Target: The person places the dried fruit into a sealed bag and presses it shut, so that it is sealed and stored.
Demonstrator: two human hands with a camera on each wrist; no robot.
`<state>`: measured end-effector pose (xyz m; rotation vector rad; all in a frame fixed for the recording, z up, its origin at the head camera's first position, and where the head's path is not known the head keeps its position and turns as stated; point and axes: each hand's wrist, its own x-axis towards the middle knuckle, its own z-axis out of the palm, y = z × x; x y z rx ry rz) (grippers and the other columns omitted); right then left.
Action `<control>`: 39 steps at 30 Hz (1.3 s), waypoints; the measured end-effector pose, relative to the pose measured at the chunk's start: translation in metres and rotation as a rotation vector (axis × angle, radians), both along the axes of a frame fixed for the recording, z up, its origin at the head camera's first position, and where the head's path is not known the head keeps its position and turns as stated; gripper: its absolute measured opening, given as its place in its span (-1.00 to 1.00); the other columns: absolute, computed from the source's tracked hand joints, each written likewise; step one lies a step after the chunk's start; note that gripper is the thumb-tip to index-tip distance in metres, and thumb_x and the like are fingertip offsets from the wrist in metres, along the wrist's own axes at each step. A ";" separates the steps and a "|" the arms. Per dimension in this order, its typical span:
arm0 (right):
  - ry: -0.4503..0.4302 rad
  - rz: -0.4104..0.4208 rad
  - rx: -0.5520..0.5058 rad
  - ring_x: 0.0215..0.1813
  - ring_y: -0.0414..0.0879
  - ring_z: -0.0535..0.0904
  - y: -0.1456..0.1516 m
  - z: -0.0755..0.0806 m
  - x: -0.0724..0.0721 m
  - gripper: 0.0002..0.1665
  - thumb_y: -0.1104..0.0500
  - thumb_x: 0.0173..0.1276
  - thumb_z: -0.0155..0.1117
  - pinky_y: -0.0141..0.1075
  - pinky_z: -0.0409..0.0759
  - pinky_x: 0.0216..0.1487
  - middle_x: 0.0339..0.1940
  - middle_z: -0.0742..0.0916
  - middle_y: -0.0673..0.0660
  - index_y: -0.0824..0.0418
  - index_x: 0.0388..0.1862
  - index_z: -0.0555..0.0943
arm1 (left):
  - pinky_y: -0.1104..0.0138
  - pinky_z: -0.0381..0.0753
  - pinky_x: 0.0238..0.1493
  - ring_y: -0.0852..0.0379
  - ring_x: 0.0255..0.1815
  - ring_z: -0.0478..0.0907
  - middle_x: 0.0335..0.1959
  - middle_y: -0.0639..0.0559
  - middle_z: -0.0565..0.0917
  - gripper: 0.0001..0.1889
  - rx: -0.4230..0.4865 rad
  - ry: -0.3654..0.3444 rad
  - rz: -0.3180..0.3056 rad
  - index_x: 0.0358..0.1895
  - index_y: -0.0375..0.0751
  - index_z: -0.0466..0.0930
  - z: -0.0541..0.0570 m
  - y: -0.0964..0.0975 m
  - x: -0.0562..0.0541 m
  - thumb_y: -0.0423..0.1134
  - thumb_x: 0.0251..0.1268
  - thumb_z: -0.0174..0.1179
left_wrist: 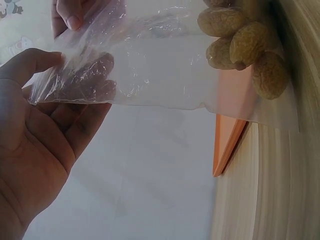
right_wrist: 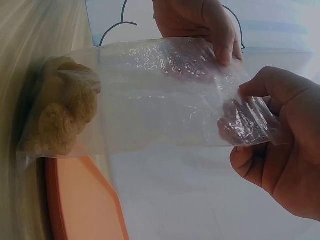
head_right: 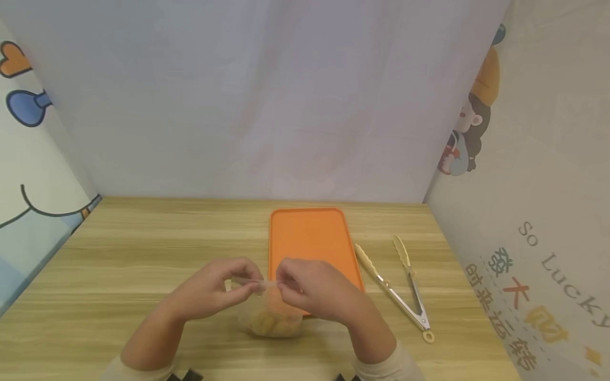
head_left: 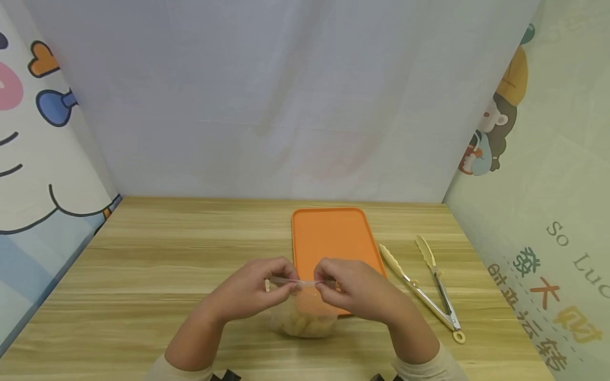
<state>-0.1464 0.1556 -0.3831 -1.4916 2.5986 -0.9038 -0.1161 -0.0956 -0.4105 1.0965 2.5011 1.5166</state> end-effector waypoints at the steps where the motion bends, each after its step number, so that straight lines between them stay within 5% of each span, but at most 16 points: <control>1: -0.002 0.001 -0.002 -0.48 -0.38 0.33 0.000 0.000 0.000 -0.88 0.23 0.36 0.18 -0.52 0.40 -0.49 -0.45 0.52 -0.19 0.02 -0.31 0.46 | 0.27 0.66 -0.01 0.22 -0.14 0.69 -0.29 0.13 0.70 -0.93 0.004 0.001 -0.002 -0.19 -0.11 0.57 0.000 0.001 0.000 -0.21 0.44 0.16; 20: -0.026 -0.003 -0.007 -0.41 -0.31 0.47 -0.005 -0.004 0.002 -0.94 0.14 0.44 0.19 -0.50 0.50 -0.38 -0.39 0.58 -0.20 0.01 -0.26 0.50 | 0.33 0.67 -0.03 0.30 -0.16 0.65 -0.31 0.21 0.64 -0.94 0.025 0.047 -0.025 -0.21 -0.02 0.52 -0.004 0.005 0.000 -0.17 0.47 0.13; 39: 0.051 0.007 -0.057 -0.37 -0.36 0.48 -0.009 -0.007 0.002 -0.91 0.23 0.36 0.21 -0.54 0.51 -0.35 -0.38 0.61 -0.17 0.03 -0.26 0.51 | 0.35 0.68 -0.08 0.24 -0.17 0.69 -0.28 0.11 0.70 -0.97 0.042 0.044 0.018 -0.18 -0.05 0.57 -0.001 0.010 0.002 -0.21 0.44 0.17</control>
